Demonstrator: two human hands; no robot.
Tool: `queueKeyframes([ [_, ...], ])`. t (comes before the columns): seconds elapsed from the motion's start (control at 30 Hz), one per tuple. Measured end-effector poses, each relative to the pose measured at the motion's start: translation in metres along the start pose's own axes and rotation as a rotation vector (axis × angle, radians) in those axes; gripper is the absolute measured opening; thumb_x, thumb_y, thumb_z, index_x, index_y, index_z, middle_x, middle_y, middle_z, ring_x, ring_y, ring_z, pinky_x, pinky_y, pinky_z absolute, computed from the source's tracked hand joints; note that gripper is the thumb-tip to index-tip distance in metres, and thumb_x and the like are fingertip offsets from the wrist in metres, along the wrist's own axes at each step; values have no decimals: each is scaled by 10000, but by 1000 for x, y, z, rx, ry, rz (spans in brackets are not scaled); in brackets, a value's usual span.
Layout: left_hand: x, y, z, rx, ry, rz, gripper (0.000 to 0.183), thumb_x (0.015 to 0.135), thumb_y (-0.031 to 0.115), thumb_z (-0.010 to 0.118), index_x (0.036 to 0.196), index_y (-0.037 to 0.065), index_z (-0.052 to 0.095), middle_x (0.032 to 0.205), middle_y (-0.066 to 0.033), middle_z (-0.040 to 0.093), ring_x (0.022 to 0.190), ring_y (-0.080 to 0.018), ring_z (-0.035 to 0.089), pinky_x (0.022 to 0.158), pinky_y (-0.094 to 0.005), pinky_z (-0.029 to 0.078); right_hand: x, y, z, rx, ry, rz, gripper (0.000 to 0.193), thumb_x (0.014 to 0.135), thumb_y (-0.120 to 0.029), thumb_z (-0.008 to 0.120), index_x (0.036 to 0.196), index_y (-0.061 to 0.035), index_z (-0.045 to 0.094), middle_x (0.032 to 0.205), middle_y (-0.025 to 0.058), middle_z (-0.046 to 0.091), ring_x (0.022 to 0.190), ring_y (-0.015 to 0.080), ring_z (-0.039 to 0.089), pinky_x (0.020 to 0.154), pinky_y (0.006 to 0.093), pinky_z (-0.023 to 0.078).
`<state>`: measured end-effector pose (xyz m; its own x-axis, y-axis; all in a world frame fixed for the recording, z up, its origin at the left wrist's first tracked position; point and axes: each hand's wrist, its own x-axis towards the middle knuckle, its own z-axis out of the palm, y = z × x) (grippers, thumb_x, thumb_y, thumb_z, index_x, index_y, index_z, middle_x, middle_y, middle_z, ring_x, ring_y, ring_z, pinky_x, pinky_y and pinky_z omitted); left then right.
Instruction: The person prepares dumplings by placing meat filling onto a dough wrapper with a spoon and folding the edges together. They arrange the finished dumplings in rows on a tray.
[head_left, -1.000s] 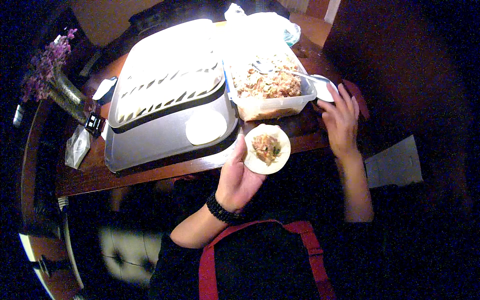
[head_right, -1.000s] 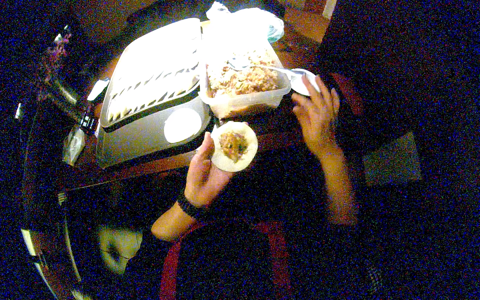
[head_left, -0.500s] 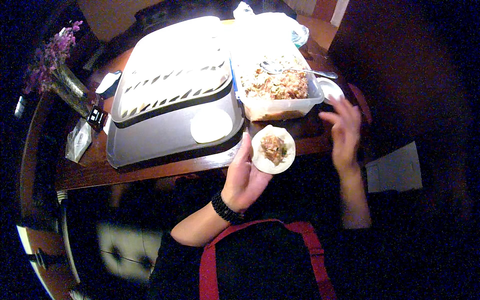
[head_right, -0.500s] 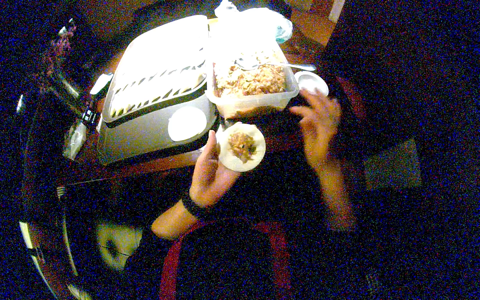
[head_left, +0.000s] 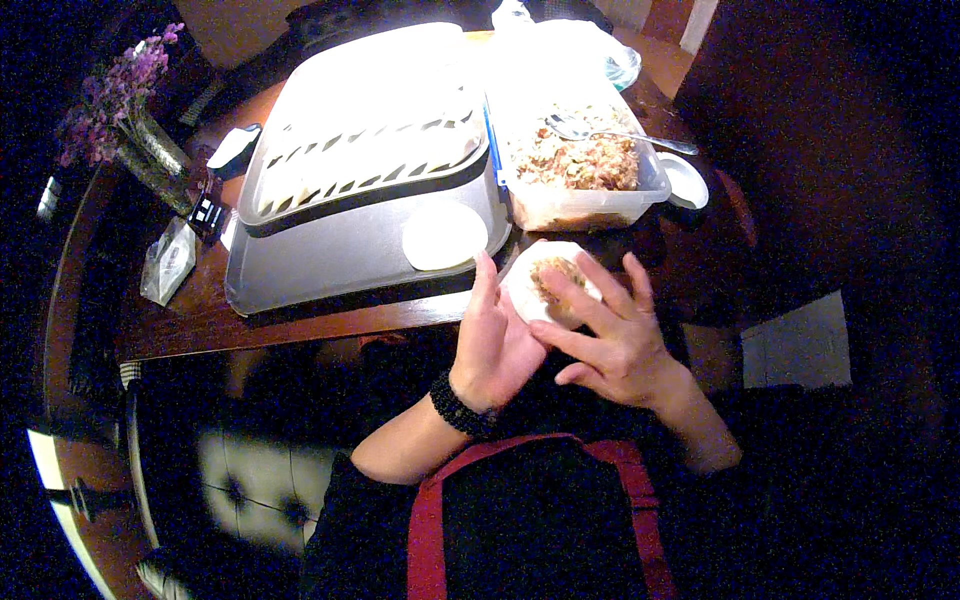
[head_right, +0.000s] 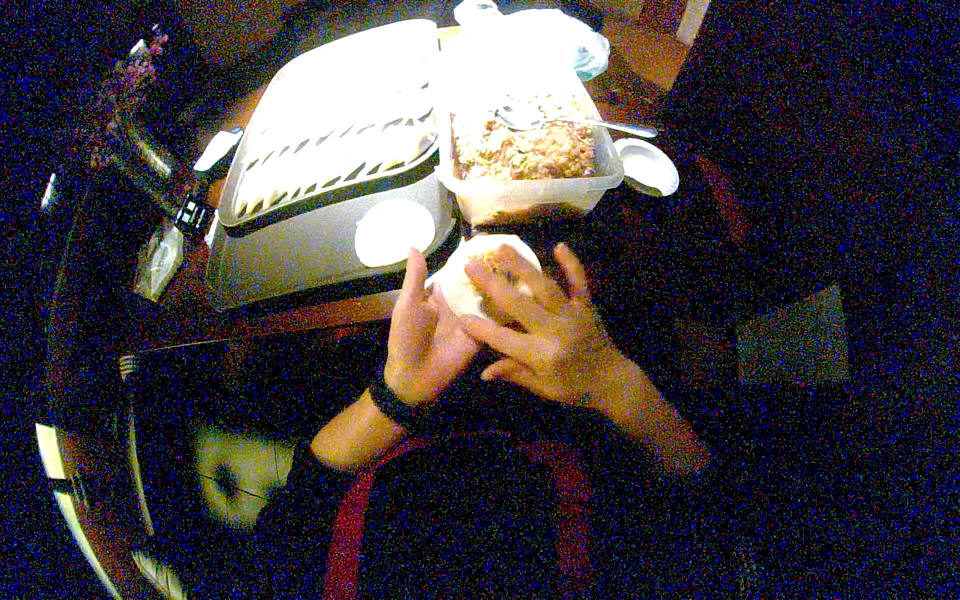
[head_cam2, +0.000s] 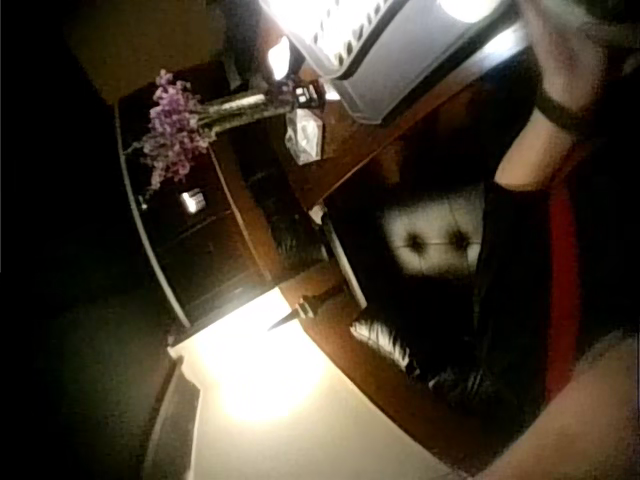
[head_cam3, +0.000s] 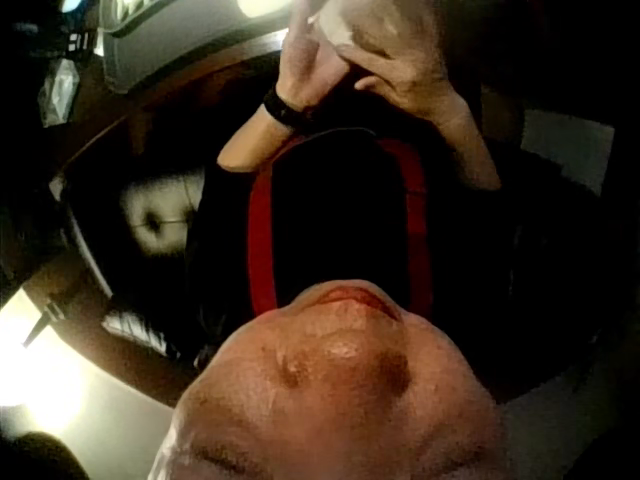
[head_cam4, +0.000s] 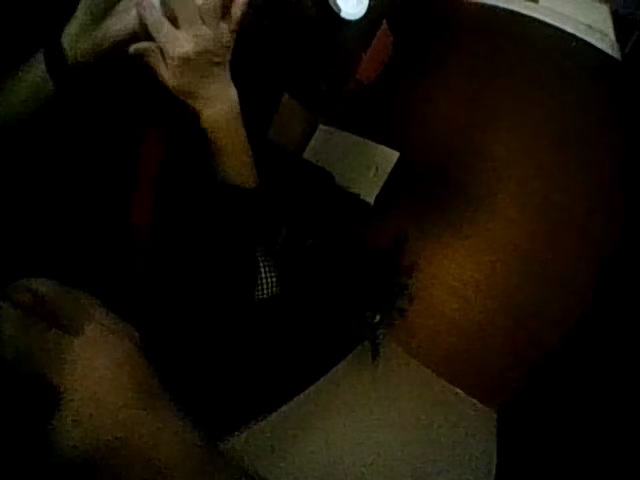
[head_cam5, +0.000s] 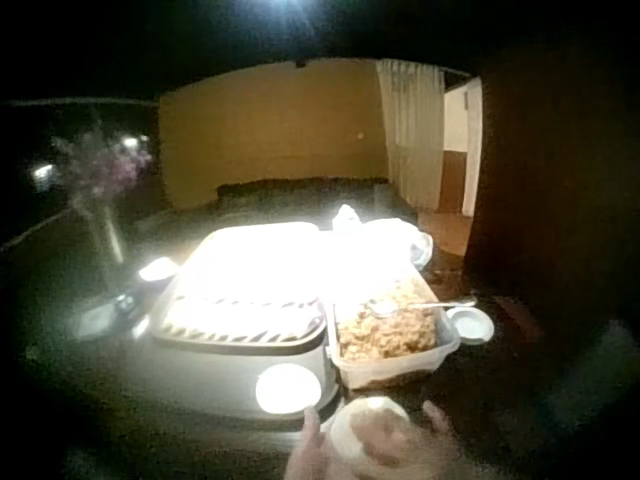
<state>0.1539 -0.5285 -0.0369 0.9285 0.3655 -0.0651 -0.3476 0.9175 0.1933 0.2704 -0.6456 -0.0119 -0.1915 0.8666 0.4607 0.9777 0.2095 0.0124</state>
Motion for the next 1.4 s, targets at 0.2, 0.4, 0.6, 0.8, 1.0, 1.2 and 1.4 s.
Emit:
queueKeyframes([
  [0.2, -1, 7, 5, -24, -40, -17, 713, 921, 553, 208, 1322, -30, 295, 1336, -173, 396, 1242, -285, 383, 1056, -417, 283, -18, 29, -16, -39, 99, 130, 367, 784, -466, 551, 1062, -242, 636, 1379, 118, 381, 1296, 341, 278, 1045, 530, 140],
  [0.4, -2, 8, 0, -70, -83, -46, 706, 918, 548, 238, 1321, -29, 299, 1335, -176, 397, 1238, -291, 391, 1058, -424, 281, -11, 35, -18, -55, 91, 155, 357, 816, -432, 533, 1064, -196, 633, 1380, 133, 375, 1303, 348, 266, 1050, 510, 135],
  [0.6, -2, 7, 4, -1, -4, -14, 688, 924, 535, 248, 1313, -28, 313, 1332, -173, 402, 1232, -287, 399, 1053, -428, 287, -9, 31, -20, 52, 66, 18, 365, 865, -441, 470, 1047, -182, 652, 1335, 159, 431, 1297, 347, 288, 1061, 476, 129],
  [0.8, -1, 7, -1, -25, -39, -16, 676, 928, 523, 259, 1307, -34, 317, 1331, -174, 403, 1234, -289, 396, 1051, -430, 291, -10, 30, -16, 91, 91, 29, 372, 821, -448, 521, 1040, -172, 641, 1337, 135, 433, 1279, 339, 317, 1060, 487, 146],
  [1.0, 0, 7, -3, -52, 59, 23, 665, 923, 503, 320, 1301, -44, 328, 1332, -200, 397, 1240, -318, 384, 1061, -462, 263, -19, 70, -20, -98, 386, 301, 285, 909, -299, 454, 896, -88, 645, 1243, 134, 523, 1200, 323, 427, 1036, 452, 232],
  [1.2, 2, 3, 0, -38, 49, 3, 644, 915, 482, 379, 1288, -42, 351, 1330, -209, 398, 1235, -329, 387, 1053, -491, 267, -33, 161, 17, -408, 261, 595, 302, 870, -346, 520, 925, -85, 663, 1329, 86, 440, 1295, 293, 289, 1020, 581, 149],
  [1.4, 4, 3, -1, -4, 14, -11, 541, 947, 422, 335, 1282, -2, 373, 1307, -149, 440, 1209, -277, 425, 1047, -434, 299, -39, 154, -7, -355, 241, 570, 279, 872, -327, 511, 894, -89, 655, 1295, 77, 477, 1264, 283, 337, 1032, 548, 161],
])
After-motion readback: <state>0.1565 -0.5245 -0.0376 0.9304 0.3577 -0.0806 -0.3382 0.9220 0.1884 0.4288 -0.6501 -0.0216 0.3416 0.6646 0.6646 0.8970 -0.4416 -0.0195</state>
